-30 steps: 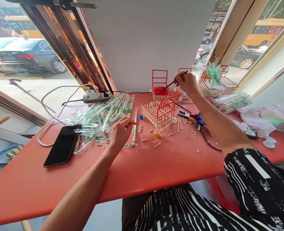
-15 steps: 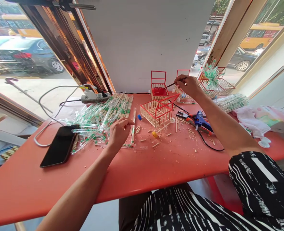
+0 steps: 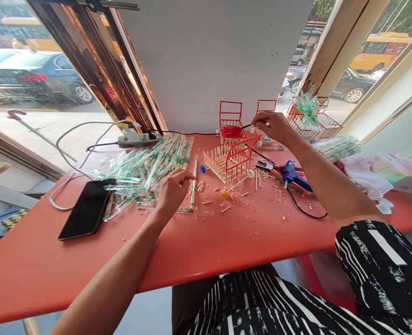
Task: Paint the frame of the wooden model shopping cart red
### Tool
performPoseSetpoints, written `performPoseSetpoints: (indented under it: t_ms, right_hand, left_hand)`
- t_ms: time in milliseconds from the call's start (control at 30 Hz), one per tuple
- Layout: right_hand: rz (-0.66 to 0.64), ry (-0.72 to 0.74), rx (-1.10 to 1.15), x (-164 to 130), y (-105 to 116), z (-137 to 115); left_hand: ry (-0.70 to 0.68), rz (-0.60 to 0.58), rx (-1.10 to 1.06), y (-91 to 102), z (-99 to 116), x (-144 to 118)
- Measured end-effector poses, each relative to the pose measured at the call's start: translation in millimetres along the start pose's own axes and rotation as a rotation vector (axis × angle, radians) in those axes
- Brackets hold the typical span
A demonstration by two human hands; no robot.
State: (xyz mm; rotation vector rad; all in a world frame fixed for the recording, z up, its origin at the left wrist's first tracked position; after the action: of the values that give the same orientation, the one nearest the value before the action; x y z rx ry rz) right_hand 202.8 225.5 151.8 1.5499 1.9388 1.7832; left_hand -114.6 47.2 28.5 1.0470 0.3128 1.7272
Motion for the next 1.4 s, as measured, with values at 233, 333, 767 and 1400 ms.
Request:
performPoseSetpoints:
  t_ms: [233,333,767,1400]
  right_hand:
    - [0.261,-0.139,0.302,-22,32,4]
    - [0.472,-0.181,0.38,-56,70,-1]
    - [0.585,-0.186,0.434,-221,91,-94]
    - [0.246,0.063,0.302,-188,39,-138]
  left_hand:
    - [0.017,0.002,-0.005,1.6,-3,2]
    - [0.022,0.016,0.003,2.8,-2,2]
    - [0.026,0.018,-0.007,0.9,4,0]
    - [0.057,0.017,0.009,4.9,0,2]
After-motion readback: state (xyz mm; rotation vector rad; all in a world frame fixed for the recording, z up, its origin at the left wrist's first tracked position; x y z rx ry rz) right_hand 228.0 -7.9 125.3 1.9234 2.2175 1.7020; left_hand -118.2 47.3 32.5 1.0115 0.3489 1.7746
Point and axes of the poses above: each hand's wrist, its own x-axis towards the middle knuckle, its own y-axis out of the back of the hand, z = x × y, the point moved 9 cm from there along x, towards the middle knuckle
